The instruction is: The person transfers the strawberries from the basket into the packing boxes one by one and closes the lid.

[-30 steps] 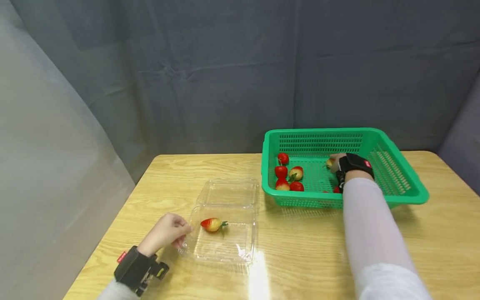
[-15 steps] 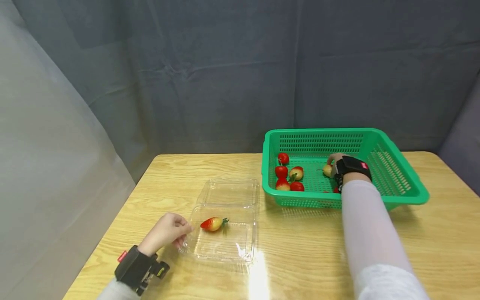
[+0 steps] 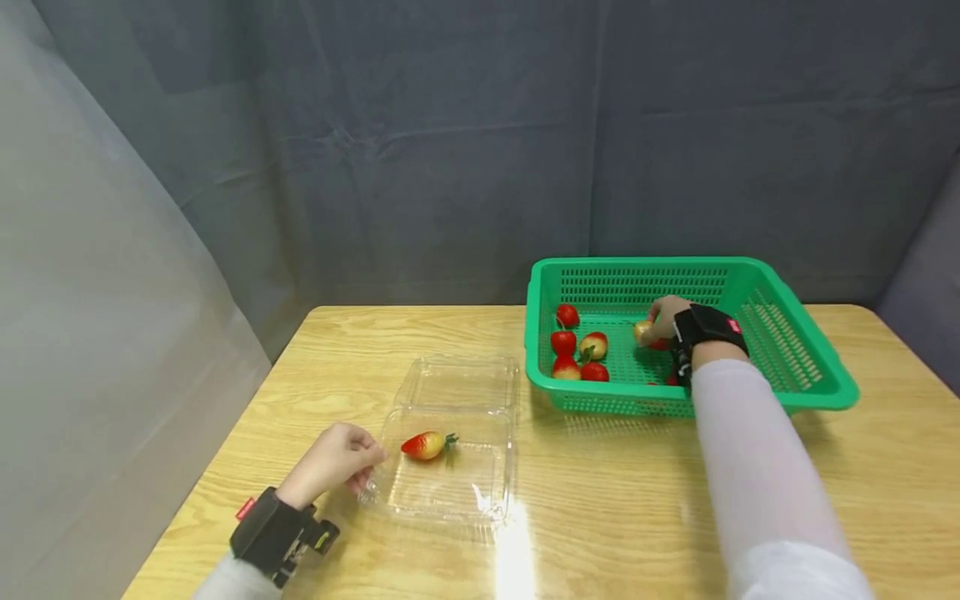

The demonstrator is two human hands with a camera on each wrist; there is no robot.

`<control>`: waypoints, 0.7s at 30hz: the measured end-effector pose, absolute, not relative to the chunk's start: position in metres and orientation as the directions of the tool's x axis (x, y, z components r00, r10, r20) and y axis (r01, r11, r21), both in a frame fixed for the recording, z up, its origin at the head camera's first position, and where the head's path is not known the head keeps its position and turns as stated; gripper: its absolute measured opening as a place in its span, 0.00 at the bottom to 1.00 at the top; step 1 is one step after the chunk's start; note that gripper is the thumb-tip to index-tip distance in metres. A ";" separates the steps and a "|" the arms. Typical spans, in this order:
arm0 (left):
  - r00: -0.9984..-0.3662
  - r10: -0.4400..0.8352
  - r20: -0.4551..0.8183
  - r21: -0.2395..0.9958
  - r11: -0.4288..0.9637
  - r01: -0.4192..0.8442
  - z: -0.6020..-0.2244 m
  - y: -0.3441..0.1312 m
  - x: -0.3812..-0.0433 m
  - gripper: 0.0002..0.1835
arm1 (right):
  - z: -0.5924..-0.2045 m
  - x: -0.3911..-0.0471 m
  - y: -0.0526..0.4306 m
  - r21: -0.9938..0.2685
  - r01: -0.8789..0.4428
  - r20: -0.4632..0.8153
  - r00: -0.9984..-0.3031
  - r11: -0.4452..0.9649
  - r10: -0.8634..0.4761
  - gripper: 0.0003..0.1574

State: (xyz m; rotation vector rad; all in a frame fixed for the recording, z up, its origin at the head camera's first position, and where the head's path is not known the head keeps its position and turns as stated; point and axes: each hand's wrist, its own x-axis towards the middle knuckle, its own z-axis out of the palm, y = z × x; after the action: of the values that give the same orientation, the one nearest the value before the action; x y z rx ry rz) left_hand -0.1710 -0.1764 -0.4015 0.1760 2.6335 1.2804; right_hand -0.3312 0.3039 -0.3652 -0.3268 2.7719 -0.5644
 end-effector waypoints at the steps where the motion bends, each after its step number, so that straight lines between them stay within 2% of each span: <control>1: -0.971 0.198 -0.133 0.789 0.615 0.017 -0.402 -0.176 -0.171 0.10 | -0.358 -0.331 0.300 -0.429 -0.174 -0.235 -0.926 0.886 -0.295 0.26; 5: -0.970 0.204 -0.131 0.793 0.609 0.021 -0.402 -0.176 -0.171 0.11 | -0.329 -0.331 0.278 -0.548 -0.243 -0.197 -0.892 0.800 -0.406 0.25; 10: -0.972 0.199 -0.123 0.791 0.611 0.025 -0.401 -0.175 -0.170 0.10 | -0.295 -0.312 0.230 -0.642 -0.360 -0.067 -0.853 0.677 -0.517 0.25; 15: -0.973 0.199 -0.120 0.788 0.614 0.028 -0.400 -0.173 -0.171 0.10 | -0.277 -0.280 0.175 -0.621 -0.498 0.016 -0.780 0.605 -0.626 0.25; 21: -0.972 0.195 -0.132 0.789 0.615 0.016 -0.400 -0.173 -0.170 0.11 | -0.292 -0.240 0.112 -0.563 -0.631 -0.030 -0.630 0.534 -0.776 0.19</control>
State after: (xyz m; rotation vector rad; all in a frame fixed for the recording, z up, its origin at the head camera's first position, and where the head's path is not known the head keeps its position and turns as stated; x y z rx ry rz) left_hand -0.1698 -0.1725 -0.3998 0.1745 2.6349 1.2839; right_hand -0.2403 0.1125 -0.2923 -1.1756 2.4979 -0.7509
